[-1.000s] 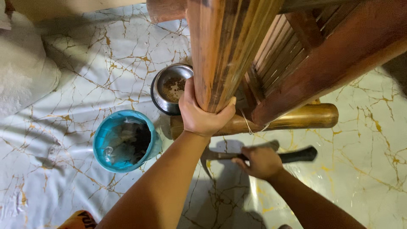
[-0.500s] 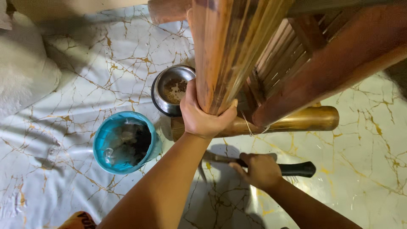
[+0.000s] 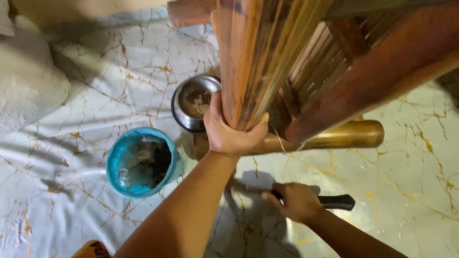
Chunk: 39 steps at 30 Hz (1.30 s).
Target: The person uses a hammer to drive a nail into a wooden frame, then secures the joint by wrapping and tying a string around the connection. The person repeatedly hammers and adjusts the string to tighten the joint.
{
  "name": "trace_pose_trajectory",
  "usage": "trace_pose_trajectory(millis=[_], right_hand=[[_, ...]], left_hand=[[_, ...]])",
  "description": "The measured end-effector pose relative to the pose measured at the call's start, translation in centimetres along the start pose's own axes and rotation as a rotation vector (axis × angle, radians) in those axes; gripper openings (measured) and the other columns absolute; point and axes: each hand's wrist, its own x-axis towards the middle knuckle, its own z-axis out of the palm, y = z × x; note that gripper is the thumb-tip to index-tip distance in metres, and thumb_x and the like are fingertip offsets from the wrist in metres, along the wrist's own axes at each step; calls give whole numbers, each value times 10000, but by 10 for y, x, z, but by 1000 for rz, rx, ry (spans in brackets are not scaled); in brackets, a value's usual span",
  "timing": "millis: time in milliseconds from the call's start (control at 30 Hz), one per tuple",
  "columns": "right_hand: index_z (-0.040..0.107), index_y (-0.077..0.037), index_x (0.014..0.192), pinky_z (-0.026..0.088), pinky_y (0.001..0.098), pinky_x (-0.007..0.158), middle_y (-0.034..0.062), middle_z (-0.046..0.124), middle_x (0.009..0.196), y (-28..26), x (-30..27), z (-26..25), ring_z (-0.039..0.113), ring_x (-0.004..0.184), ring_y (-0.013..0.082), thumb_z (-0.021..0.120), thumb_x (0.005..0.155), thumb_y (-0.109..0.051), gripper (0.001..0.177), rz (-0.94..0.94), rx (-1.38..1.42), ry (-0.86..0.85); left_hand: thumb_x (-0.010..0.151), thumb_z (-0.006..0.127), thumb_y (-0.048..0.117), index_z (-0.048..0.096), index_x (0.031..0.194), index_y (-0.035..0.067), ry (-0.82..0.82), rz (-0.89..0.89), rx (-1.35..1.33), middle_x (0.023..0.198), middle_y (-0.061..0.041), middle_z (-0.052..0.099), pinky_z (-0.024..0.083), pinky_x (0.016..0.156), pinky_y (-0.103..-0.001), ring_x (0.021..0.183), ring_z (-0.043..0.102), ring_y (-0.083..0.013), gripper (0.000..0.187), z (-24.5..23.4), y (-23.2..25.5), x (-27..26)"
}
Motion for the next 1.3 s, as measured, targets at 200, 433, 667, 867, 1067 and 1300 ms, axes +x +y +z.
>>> trace_pose_trajectory(millis=[200, 433, 667, 867, 1067, 1300], right_hand=[[730, -117, 890, 551, 480, 676, 136, 697, 680, 9, 17, -28, 703, 684, 356, 546, 901, -657, 570, -202, -45, 26], [736, -131, 949, 565, 467, 714, 158, 710, 674, -6, 1, 9, 719, 715, 361, 564, 870, -660, 562, 135, 121, -2], [692, -81, 963, 545, 520, 741, 162, 714, 901, 4, 8, 47, 694, 850, 393, 636, 865, -675, 605, -40, -43, -59], [679, -104, 1062, 554, 502, 776, 164, 718, 932, 1, -1, 102, 687, 868, 396, 714, 852, -554, 498, -43, 101, -53], [653, -117, 1157, 516, 459, 876, 119, 655, 1198, 10, 3, 124, 604, 1073, 341, 748, 822, -380, 436, -129, -7, -37], [617, -89, 1169, 489, 473, 990, 173, 613, 1263, 15, 23, 90, 562, 1199, 395, 779, 834, -386, 477, -376, -163, 58]], left_hand=[[739, 874, 289, 586, 1274, 16, -12, 7, -115, 1097, -148, 765, 620, 903, -369, 992, 793, -287, 666, 3, 1, 1], [704, 882, 303, 596, 1259, 10, -6, -12, -2, 1042, -142, 765, 622, 848, -359, 940, 792, -256, 690, 0, -2, -2], [698, 879, 287, 589, 1274, 1, 1, -25, -37, 1065, -134, 765, 617, 873, -351, 955, 786, -234, 706, 2, -1, -1], [706, 874, 277, 584, 1294, 3, -16, -30, -78, 1075, -132, 769, 620, 876, -346, 964, 788, -230, 711, 0, 2, -1], [689, 874, 272, 591, 1241, 13, -30, -56, -39, 1035, -133, 766, 620, 846, -343, 928, 788, -233, 672, 0, 4, 2], [702, 876, 274, 590, 1251, 16, -38, -41, -101, 1076, -137, 765, 606, 905, -345, 988, 772, -218, 671, -2, 6, 4]])
